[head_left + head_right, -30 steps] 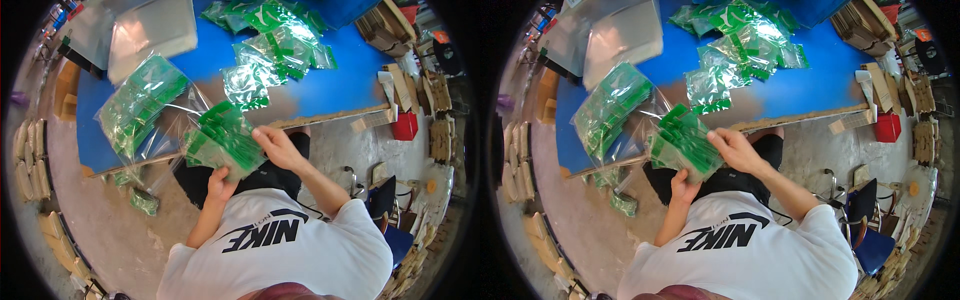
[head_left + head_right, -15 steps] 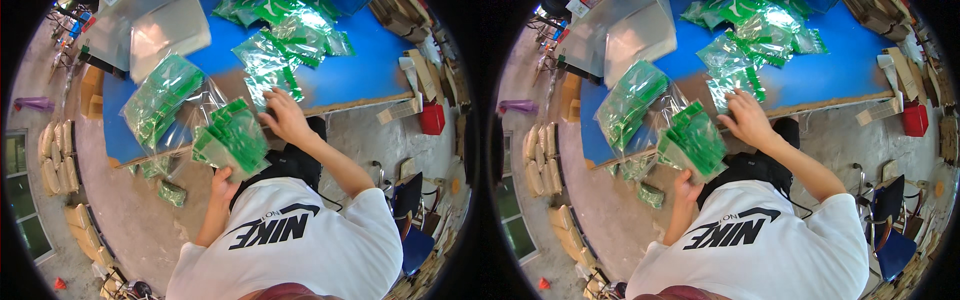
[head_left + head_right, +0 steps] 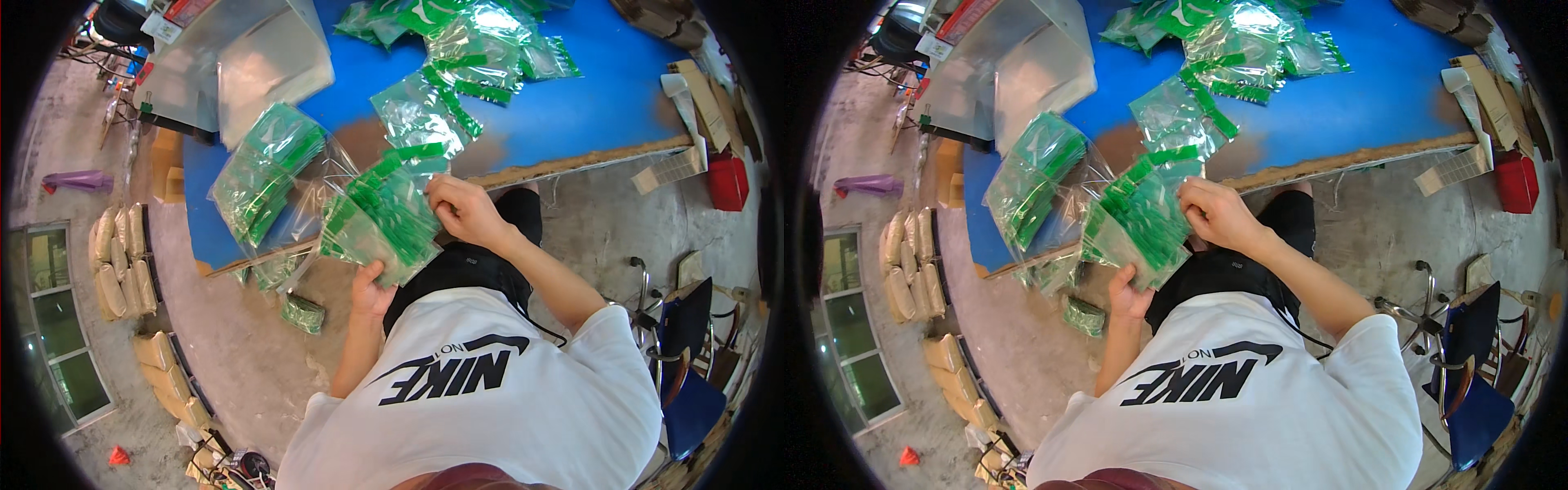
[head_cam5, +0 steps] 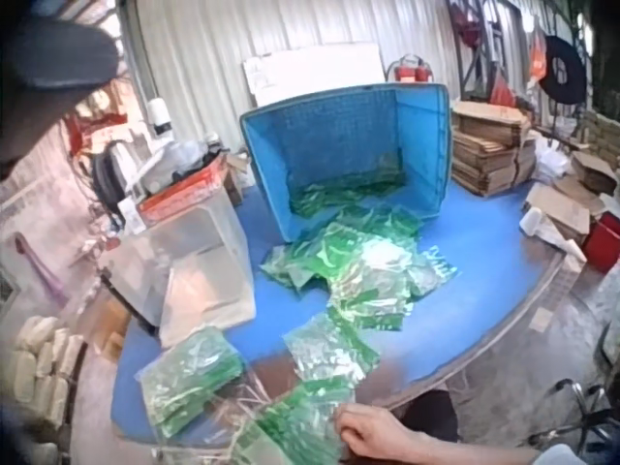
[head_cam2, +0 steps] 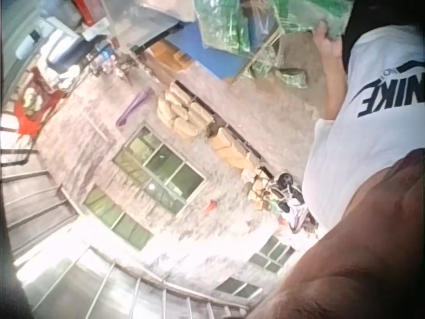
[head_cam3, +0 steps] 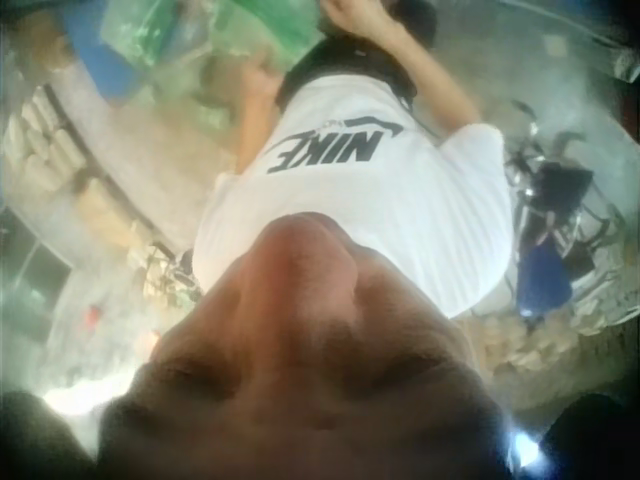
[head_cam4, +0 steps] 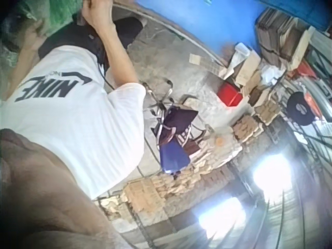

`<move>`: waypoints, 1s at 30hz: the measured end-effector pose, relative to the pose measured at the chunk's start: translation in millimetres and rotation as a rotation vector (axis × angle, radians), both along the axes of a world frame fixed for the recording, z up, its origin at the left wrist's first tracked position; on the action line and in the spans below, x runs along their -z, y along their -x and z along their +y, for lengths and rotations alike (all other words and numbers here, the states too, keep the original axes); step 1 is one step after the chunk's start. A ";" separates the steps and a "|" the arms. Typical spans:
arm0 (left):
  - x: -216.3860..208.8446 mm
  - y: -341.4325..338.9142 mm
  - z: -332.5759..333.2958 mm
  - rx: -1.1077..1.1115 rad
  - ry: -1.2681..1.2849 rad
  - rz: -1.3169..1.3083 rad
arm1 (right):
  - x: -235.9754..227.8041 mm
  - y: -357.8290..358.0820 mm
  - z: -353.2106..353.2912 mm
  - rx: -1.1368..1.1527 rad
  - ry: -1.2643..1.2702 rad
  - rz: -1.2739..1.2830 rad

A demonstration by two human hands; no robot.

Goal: The recorder counts and stacks small green sachets and places them into larger clear plastic bags on a work table.

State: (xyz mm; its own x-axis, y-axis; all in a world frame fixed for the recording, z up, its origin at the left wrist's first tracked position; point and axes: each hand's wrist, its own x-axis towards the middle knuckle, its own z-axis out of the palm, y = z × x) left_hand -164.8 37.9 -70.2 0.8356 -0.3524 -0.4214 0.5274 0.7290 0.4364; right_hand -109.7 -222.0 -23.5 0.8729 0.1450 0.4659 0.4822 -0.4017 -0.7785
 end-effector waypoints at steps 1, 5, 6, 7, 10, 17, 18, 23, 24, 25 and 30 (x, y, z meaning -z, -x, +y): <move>-0.8 -0.8 -1.6 -0.002 -0.008 -0.003 | -4.1 -3.6 1.5 -0.045 -0.016 0.101; -2.4 -2.3 -13.5 -0.007 -0.144 -0.019 | -17.3 -30.0 14.0 -0.032 -0.173 0.220; -1.3 -3.6 -15.4 -0.012 -0.126 -0.025 | -21.1 -40.8 16.3 0.129 -0.127 0.292; 0.1 -3.7 -15.7 0.001 -0.128 -0.033 | -24.6 -59.7 23.5 0.141 -0.131 0.284; -2.0 9.2 -9.9 -0.001 -0.097 -0.028 | -18.1 -89.3 40.4 0.594 0.313 -0.125; 13.9 15.1 14.2 -0.073 -0.056 -0.033 | -0.1 -64.4 3.3 0.195 0.383 -0.109; 15.6 11.7 12.8 -0.074 -0.053 -0.027 | -6.7 -60.8 -4.4 0.065 0.258 -0.049; 7.4 1.3 -16.8 -0.046 -0.031 -0.027 | -21.3 -52.0 -20.3 -0.186 0.035 0.448; 4.6 0.4 -24.0 -0.032 -0.026 -0.022 | -11.5 -54.6 -19.3 -0.193 -0.070 0.472; 2.0 -0.2 -31.9 -0.028 -0.014 -0.016 | -5.5 -56.3 -21.0 -0.187 -0.060 0.480; -3.5 -5.8 -49.2 -0.045 -0.054 0.066 | -18.9 -34.7 -31.7 0.215 -0.112 0.214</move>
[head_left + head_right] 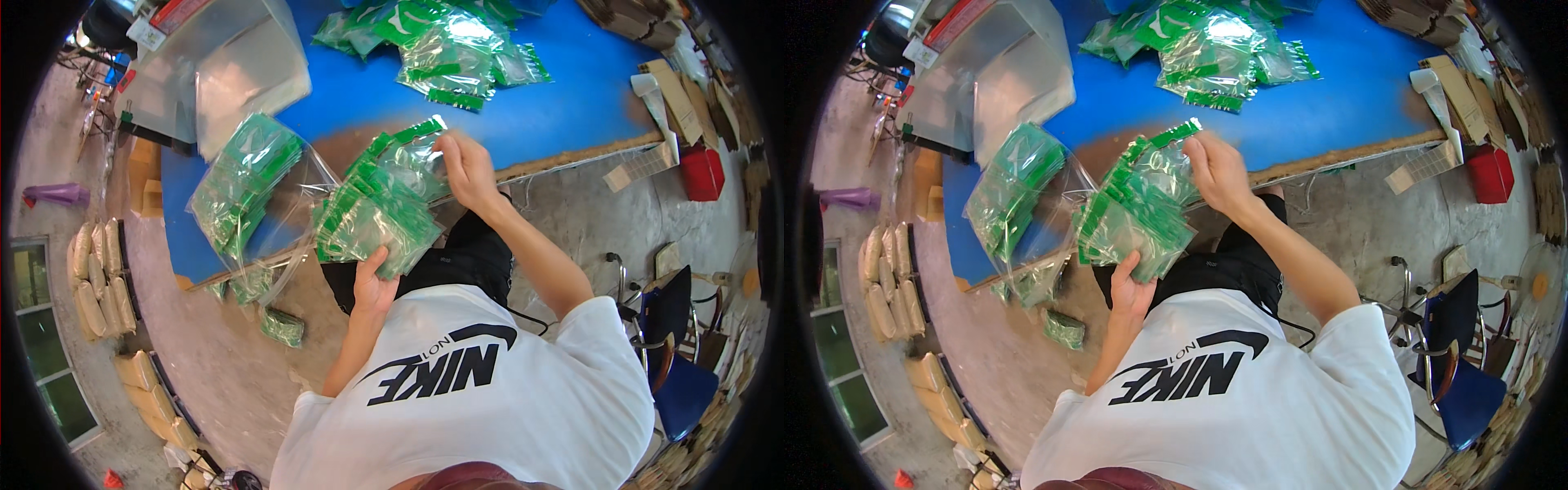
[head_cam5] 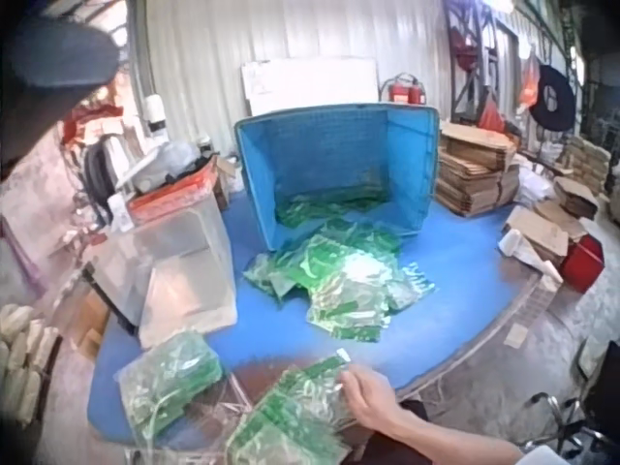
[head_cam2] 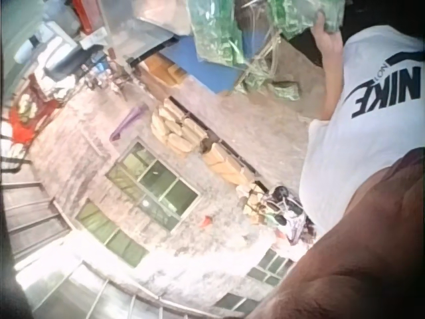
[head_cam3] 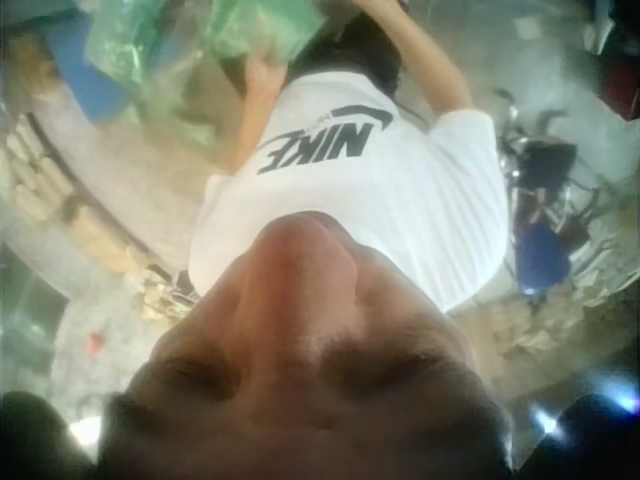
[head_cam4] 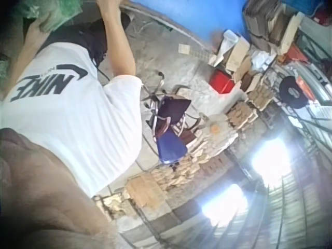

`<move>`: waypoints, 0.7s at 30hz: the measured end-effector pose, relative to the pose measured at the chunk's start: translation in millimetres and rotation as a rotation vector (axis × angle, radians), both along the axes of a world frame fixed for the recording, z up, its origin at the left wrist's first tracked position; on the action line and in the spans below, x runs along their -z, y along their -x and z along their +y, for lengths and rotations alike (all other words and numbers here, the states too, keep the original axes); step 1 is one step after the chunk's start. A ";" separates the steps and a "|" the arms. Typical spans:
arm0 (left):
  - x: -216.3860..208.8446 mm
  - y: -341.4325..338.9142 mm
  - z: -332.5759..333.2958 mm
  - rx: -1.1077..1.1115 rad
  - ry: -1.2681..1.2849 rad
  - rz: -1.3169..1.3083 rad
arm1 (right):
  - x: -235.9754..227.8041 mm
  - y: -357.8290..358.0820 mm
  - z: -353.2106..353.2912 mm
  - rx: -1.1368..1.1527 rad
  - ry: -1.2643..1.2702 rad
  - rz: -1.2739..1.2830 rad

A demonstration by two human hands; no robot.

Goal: The recorder counts and stacks small green sachets and places them into larger clear plastic bags on a work table.

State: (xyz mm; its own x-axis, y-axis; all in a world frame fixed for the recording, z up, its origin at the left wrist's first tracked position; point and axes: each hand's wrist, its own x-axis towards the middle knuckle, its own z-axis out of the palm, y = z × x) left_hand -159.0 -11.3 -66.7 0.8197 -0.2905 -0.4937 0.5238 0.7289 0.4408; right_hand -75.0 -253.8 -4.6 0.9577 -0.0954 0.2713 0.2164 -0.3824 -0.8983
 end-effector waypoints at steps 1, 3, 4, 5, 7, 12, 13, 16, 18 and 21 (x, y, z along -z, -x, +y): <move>-11.6 2.1 -2.4 -0.002 0.001 -0.023 | -15.6 17.2 -5.1 0.190 0.300 -0.107; -14.2 -2.8 -7.1 0.081 0.037 -0.039 | 0.1 38.5 -11.0 0.147 0.507 -0.096; -13.0 -5.4 -5.8 0.081 0.044 -0.036 | 6.6 43.8 -6.4 0.094 0.476 -0.057; -10.8 -4.5 -2.1 0.128 0.038 -0.034 | 7.6 46.4 -2.6 0.028 0.440 -0.092; -9.0 -9.6 -0.6 0.187 0.036 -0.043 | 2.7 37.5 10.2 -0.090 0.123 -0.020; -7.7 -13.1 -3.2 0.199 0.019 -0.055 | -32.6 -24.0 -11.2 -0.090 0.232 0.203; -7.0 -11.2 -1.3 0.212 0.012 -0.088 | -22.5 -53.3 -21.8 0.139 0.191 -0.125; 9.1 -5.0 3.2 0.170 -0.014 0.009 | -23.3 -143.7 -65.1 0.354 0.437 -0.332; 16.3 -2.1 8.1 0.177 0.049 -0.002 | -24.0 -185.4 -74.9 0.433 0.632 -0.362; 1.3 -1.2 7.1 0.179 0.080 -0.011 | -5.6 -219.7 -69.7 0.380 0.829 -0.053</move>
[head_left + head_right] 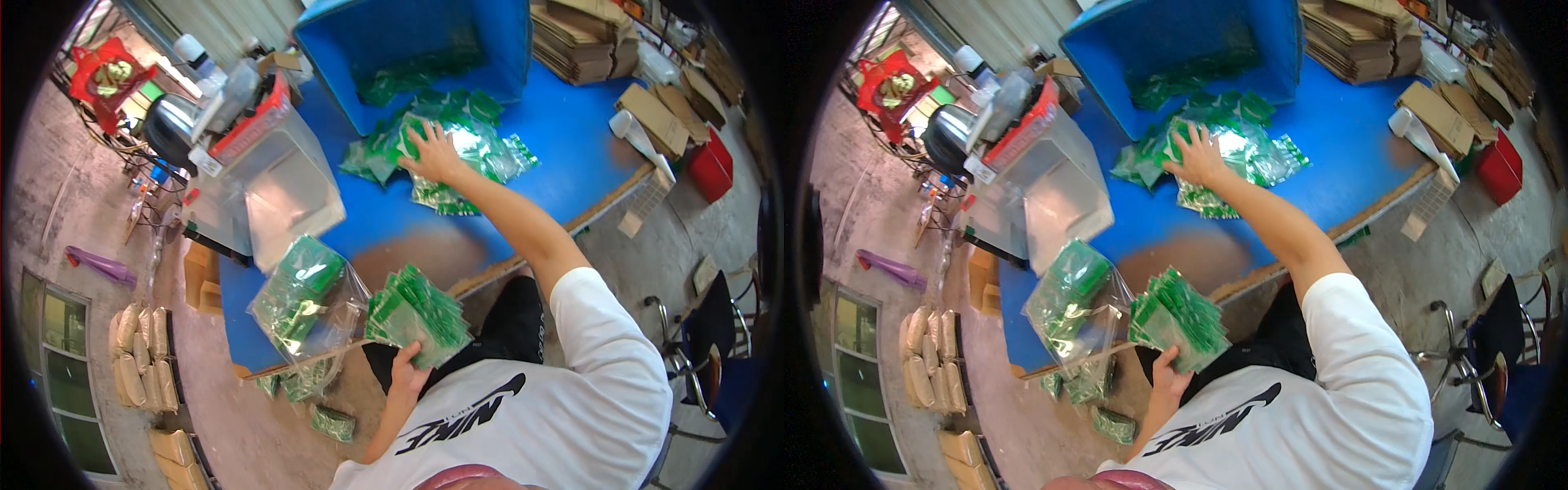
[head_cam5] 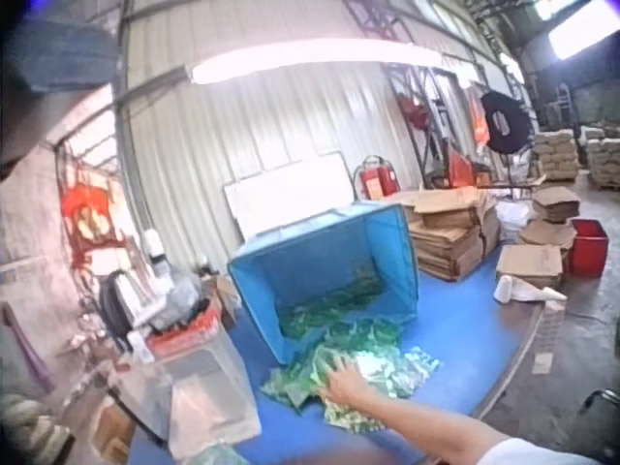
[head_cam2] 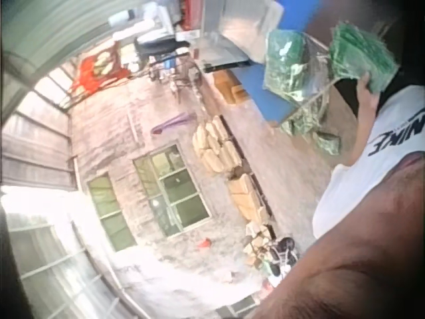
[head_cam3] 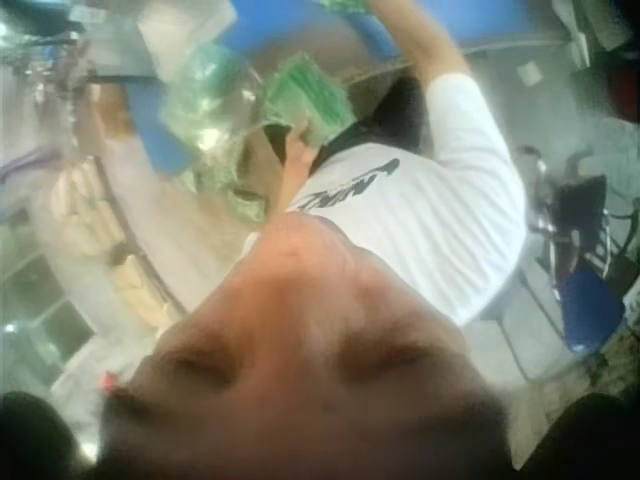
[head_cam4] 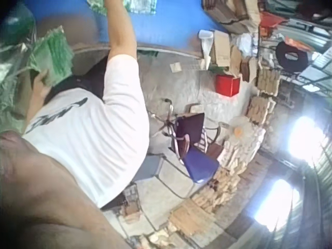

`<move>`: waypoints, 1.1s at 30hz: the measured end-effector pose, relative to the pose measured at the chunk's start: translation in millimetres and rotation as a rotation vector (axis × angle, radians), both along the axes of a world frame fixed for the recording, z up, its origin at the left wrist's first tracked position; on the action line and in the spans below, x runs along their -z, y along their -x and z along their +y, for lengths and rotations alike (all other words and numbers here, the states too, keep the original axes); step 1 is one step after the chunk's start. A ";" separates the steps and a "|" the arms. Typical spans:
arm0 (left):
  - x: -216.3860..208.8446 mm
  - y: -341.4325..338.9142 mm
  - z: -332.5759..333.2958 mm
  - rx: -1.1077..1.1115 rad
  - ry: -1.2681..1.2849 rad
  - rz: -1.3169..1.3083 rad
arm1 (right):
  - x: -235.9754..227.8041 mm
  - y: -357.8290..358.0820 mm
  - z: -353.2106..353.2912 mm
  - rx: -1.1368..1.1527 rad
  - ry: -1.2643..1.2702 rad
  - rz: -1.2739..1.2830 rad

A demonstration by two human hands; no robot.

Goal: The recorder counts and stacks small green sachets and places them into larger clear plastic bags on a work table.

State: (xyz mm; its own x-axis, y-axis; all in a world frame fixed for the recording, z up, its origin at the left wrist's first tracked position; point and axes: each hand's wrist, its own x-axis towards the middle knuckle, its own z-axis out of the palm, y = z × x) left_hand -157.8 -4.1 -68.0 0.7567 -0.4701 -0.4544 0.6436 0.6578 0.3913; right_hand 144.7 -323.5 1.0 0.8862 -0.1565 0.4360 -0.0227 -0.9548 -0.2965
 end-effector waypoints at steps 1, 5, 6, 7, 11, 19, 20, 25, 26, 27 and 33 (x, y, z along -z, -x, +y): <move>-5.5 0.5 -0.4 -0.010 0.027 -0.008 | 3.8 6.4 2.2 -0.041 0.101 0.072; -2.7 -0.6 8.4 -0.041 -0.013 -0.010 | 28.7 69.8 -7.9 -0.210 0.318 0.048; -3.2 -1.6 10.5 -0.026 -0.010 -0.019 | 27.2 86.8 -14.3 -0.362 0.289 0.101; -3.4 -1.9 12.5 -0.008 -0.007 -0.025 | 24.7 99.5 -18.2 -0.512 0.256 0.159; 0.9 -2.6 27.1 0.019 0.046 -0.006 | -5.9 121.8 -21.3 -0.666 0.377 0.011; 16.7 -7.9 19.7 0.062 0.258 -0.025 | 10.8 151.1 15.6 -0.698 0.284 0.065; 20.5 -4.9 20.8 0.070 0.362 -0.011 | 12.4 157.7 23.1 -0.696 0.278 0.073; -27.7 -3.1 -13.9 0.033 0.373 -0.052 | 8.8 247.0 89.5 -0.346 -1.359 0.160; -25.6 -5.7 -14.8 -0.004 0.380 -0.050 | 11.5 268.5 103.4 -0.403 -1.625 0.233; -23.2 -5.4 -13.1 -0.042 0.384 -0.045 | -2.0 286.8 105.9 -0.408 -1.687 0.491; 9.3 -4.6 15.2 -0.146 0.134 -0.029 | -13.1 233.9 58.0 -0.298 -0.565 -0.099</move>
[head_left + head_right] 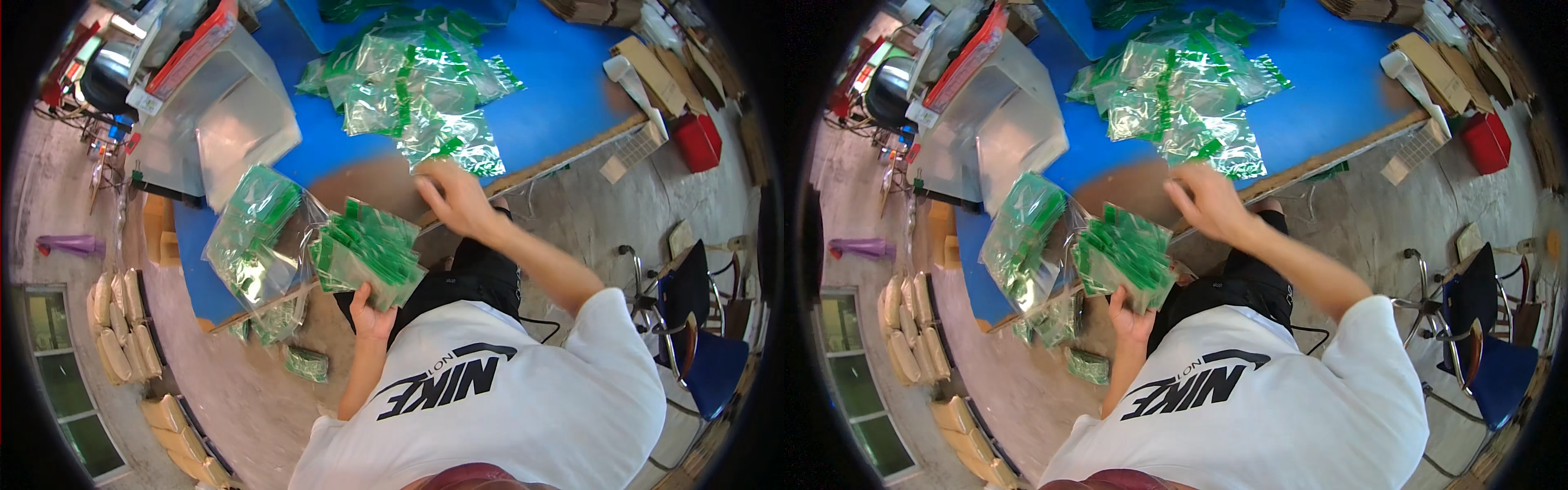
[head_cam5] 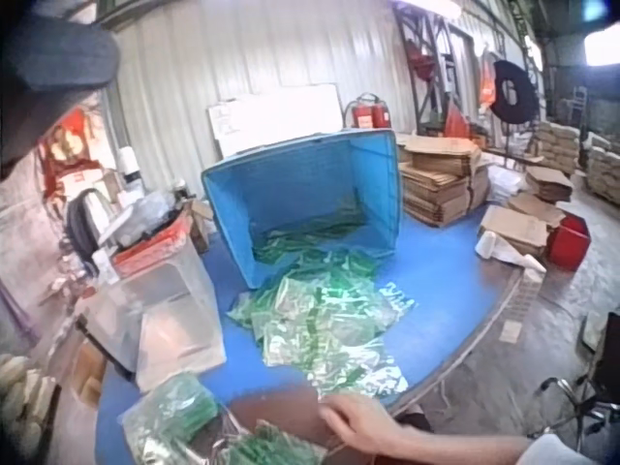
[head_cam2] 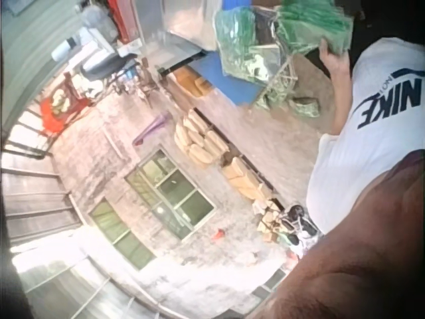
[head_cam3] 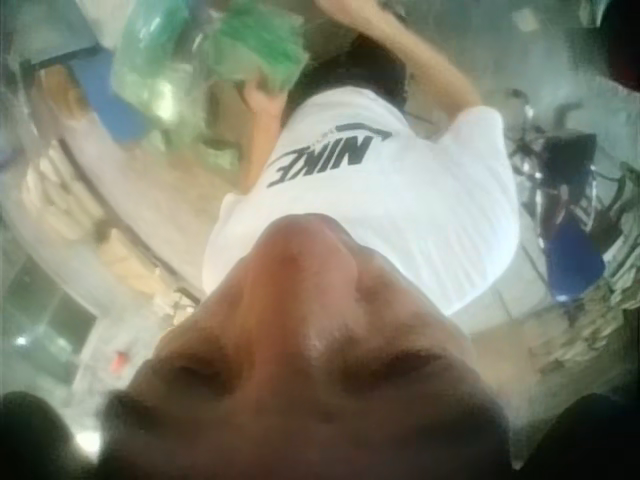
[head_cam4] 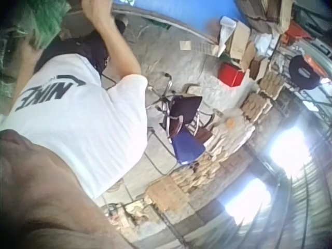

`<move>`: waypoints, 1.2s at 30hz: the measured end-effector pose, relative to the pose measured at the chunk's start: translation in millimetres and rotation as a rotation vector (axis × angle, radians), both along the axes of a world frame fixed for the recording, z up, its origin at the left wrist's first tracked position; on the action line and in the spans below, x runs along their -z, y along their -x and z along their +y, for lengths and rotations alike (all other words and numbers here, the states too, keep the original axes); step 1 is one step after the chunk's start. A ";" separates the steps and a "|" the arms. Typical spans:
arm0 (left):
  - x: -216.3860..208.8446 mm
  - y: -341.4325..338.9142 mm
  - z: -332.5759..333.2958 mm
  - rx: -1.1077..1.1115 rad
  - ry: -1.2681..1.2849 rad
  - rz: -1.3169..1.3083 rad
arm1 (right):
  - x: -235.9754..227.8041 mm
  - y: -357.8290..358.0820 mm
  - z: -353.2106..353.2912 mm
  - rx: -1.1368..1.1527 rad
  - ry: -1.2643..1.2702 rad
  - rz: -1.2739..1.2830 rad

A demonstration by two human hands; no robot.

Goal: The recorder counts and stacks small green sachets and places them into larger clear plastic bags on a work table.

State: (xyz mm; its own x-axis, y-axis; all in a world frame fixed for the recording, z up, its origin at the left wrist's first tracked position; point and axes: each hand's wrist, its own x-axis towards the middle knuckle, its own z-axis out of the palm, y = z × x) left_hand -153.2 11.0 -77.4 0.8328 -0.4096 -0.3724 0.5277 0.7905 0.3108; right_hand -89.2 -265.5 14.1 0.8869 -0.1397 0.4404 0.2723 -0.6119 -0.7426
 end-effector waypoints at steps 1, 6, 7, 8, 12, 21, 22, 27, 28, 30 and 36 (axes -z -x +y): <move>-3.0 2.1 0.8 0.002 -0.096 -0.020 | 4.4 -21.6 -9.6 0.084 0.227 -0.136; -1.6 12.9 13.0 0.023 -0.205 0.003 | 22.9 -49.2 8.5 -0.009 0.792 0.114; -1.6 14.3 15.7 0.028 -0.225 -0.001 | 21.3 -44.1 13.1 -0.021 0.790 0.113; -3.0 19.1 18.0 0.029 -0.245 -0.001 | 21.8 -36.6 15.1 -0.138 0.719 0.081; -6.3 26.0 35.4 0.044 -0.240 -0.022 | 16.4 -20.5 13.2 -0.408 0.516 0.029; -0.3 4.9 48.4 0.119 -0.107 -0.037 | 34.4 12.3 16.3 -0.653 0.290 -0.147; 0.2 2.3 45.0 0.126 -0.110 -0.037 | 30.6 15.4 14.5 -0.647 0.292 -0.144; -2.5 -3.2 19.8 0.136 -0.070 -0.043 | 12.1 18.7 8.0 -0.709 0.264 -0.253; -3.7 -3.5 15.7 0.109 -0.064 -0.013 | 5.8 10.4 -0.2 -0.667 0.251 -0.193; -5.5 -2.8 9.8 0.079 -0.057 0.023 | 2.0 -24.0 -37.6 -0.441 0.314 -0.138; -11.0 2.9 3.4 0.106 -0.045 0.030 | -2.4 -54.1 -122.0 -0.149 0.449 0.365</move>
